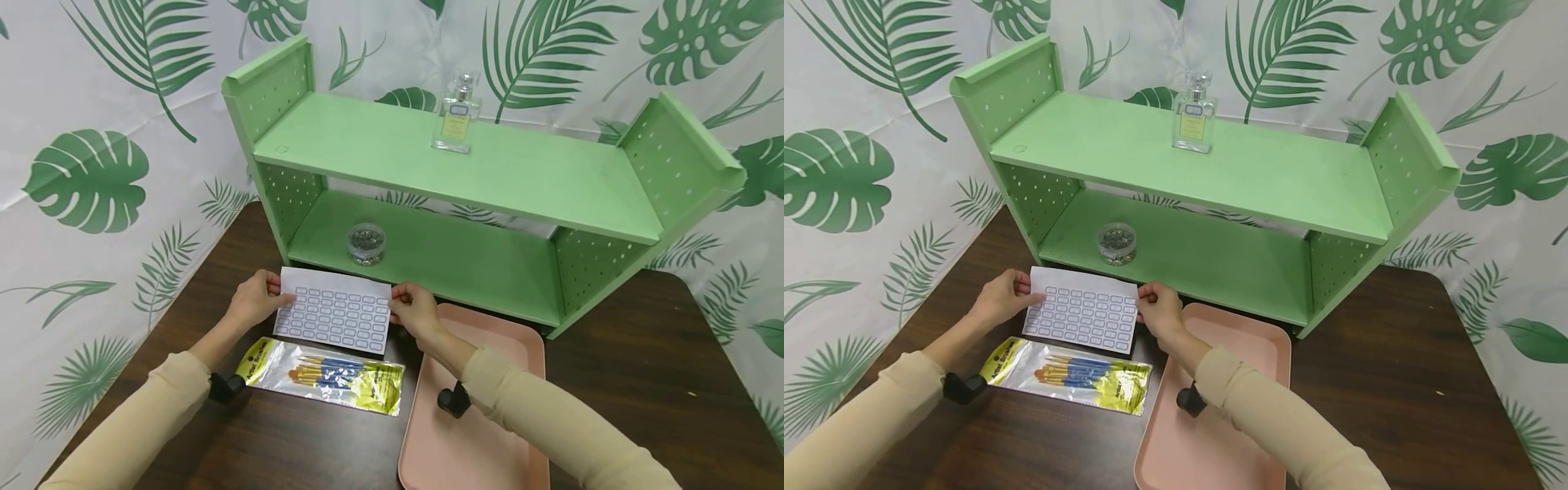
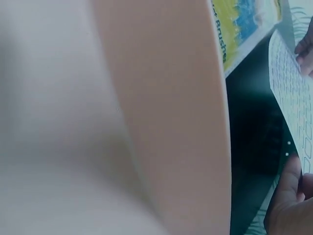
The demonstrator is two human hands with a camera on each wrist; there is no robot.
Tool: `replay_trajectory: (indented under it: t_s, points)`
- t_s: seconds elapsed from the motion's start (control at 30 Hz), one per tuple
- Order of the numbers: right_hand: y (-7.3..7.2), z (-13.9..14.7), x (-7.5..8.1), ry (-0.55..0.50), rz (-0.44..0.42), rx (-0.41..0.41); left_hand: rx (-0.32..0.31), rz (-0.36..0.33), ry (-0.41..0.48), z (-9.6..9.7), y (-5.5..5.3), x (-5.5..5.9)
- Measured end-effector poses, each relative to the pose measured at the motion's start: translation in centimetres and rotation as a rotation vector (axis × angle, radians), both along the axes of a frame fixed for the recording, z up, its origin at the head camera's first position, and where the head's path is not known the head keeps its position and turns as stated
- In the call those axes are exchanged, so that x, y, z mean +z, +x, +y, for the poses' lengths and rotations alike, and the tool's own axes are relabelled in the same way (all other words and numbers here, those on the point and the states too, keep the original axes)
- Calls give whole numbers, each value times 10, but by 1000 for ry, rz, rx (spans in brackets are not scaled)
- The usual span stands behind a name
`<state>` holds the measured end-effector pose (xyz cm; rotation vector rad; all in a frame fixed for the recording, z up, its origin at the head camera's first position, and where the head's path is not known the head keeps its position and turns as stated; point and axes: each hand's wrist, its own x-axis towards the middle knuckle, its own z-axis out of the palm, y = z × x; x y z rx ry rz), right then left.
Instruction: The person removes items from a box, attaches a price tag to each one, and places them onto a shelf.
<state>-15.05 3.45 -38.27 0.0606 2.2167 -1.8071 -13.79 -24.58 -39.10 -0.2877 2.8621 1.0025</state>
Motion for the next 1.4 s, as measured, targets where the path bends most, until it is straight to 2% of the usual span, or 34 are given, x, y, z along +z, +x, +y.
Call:
replay_trajectory:
  t_s: [0.27,0.63,0.7,0.73,0.87,0.93,1.0,1.2,1.3,1.4]
  points:
    - [-3,11,7,-55,-14,-24,-40,70,69,1,4,10]
    - [-8,28,6,-97,-88,-18,-138,56,343,5,13,19]
    - [-9,32,9,-86,-39,-20,-141,50,371,7,14,22]
    - [-10,34,12,-55,14,-21,-140,47,380,8,14,23]
    - [-11,33,23,102,296,-18,-134,30,393,11,15,29]
    - [-11,26,30,165,422,13,-135,31,390,13,16,31]
    - [-10,14,35,172,493,80,-139,36,380,15,17,34]
    - [-3,-23,40,219,600,274,-155,41,371,23,19,39]
    - [-1,-36,40,257,639,330,-163,38,379,27,20,41]
    - [-1,-44,39,282,643,357,-168,34,381,28,21,43]
